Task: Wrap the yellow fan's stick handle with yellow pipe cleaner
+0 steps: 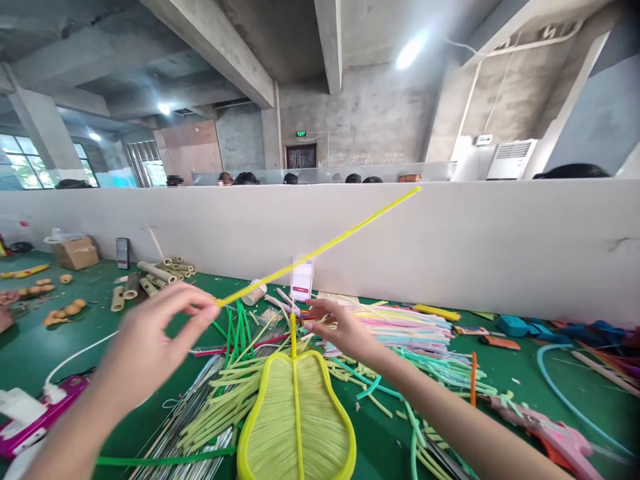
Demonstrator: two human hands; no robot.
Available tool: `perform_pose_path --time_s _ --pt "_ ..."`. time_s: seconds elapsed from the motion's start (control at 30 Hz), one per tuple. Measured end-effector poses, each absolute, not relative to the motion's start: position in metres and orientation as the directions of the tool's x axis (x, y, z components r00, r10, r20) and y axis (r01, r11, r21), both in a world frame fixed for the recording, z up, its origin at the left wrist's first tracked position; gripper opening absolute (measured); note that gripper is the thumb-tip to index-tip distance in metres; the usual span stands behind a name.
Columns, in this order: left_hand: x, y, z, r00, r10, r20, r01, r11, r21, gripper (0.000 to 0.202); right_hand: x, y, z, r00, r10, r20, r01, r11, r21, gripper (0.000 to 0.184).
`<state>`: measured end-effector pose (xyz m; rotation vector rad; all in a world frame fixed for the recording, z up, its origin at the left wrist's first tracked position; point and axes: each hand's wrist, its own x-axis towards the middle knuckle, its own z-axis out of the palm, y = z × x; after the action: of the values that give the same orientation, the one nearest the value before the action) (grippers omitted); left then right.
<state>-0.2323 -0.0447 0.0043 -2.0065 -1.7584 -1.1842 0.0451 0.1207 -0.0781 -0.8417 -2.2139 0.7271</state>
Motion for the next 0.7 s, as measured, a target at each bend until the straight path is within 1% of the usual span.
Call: perform_pose_path --time_s 0.07,0.1,0.13,0.2,0.23,0.27,0.3,0.33,0.37,0.43,0.53,0.63,0.7 --pt "-0.191 -0.024 -0.012 0.076 0.799 0.596 0.858 -0.357 0.369 0.025 0.043 0.094 -0.069 -0.609 0.696 0.380 0.234 0.615 -0.753 0.055" --pt "-0.175 -0.014 -0.019 0.126 0.818 0.561 0.829 -0.398 0.394 0.026 0.043 0.083 -0.065 -0.582 0.725 0.367 0.066 0.492 -0.868 0.056" --pt "-0.163 -0.004 -0.026 0.171 0.836 0.521 0.795 -0.430 0.428 0.026 0.046 0.074 -0.061 -0.536 0.768 0.351 -0.050 0.386 -0.921 0.055" --pt "-0.148 0.015 -0.039 0.260 0.866 0.428 0.704 -0.473 0.529 0.026 0.055 0.062 -0.054 -0.422 0.849 0.318 -0.191 0.260 -0.947 0.050" --pt "-0.145 0.026 -0.046 0.280 0.894 0.350 0.660 -0.444 0.606 0.028 0.062 0.058 -0.052 -0.351 0.885 0.305 -0.218 0.240 -0.946 0.048" --pt "-0.144 0.038 -0.053 0.248 0.936 0.249 0.627 -0.351 0.695 0.031 0.070 0.056 -0.051 -0.279 0.914 0.295 -0.236 0.232 -0.944 0.047" --pt "-0.144 0.051 -0.061 0.149 0.982 0.117 0.629 -0.186 0.755 0.038 0.078 0.054 -0.052 -0.211 0.937 0.280 -0.253 0.224 -0.941 0.047" --pt "-0.145 0.064 -0.069 0.072 0.996 0.045 0.650 -0.081 0.755 0.045 0.085 0.052 -0.053 -0.151 0.954 0.260 -0.273 0.212 -0.938 0.046" --pt "-0.145 0.076 -0.077 0.014 1.000 0.001 0.668 -0.010 0.744 0.047 0.092 0.051 -0.055 -0.105 0.966 0.236 -0.293 0.196 -0.936 0.046" --pt "-0.143 0.099 -0.093 -0.086 0.995 -0.057 0.697 0.101 0.710 0.035 0.102 0.047 -0.061 -0.060 0.981 0.185 -0.324 0.156 -0.933 0.046" --pt "-0.136 0.119 -0.108 -0.175 0.980 -0.094 0.710 0.192 0.678 0.037 0.109 0.043 -0.067 -0.043 0.989 0.140 -0.333 0.118 -0.935 0.048" --pt "-0.132 0.121 -0.102 -0.197 0.978 -0.073 0.690 0.191 0.698 0.037 0.114 0.039 -0.066 -0.048 0.990 0.132 -0.321 0.110 -0.941 0.048" --pt "-0.132 0.111 -0.085 -0.172 0.985 -0.034 0.657 0.140 0.741 0.034 0.119 0.037 -0.060 -0.047 0.987 0.154 -0.329 0.130 -0.935 0.046"
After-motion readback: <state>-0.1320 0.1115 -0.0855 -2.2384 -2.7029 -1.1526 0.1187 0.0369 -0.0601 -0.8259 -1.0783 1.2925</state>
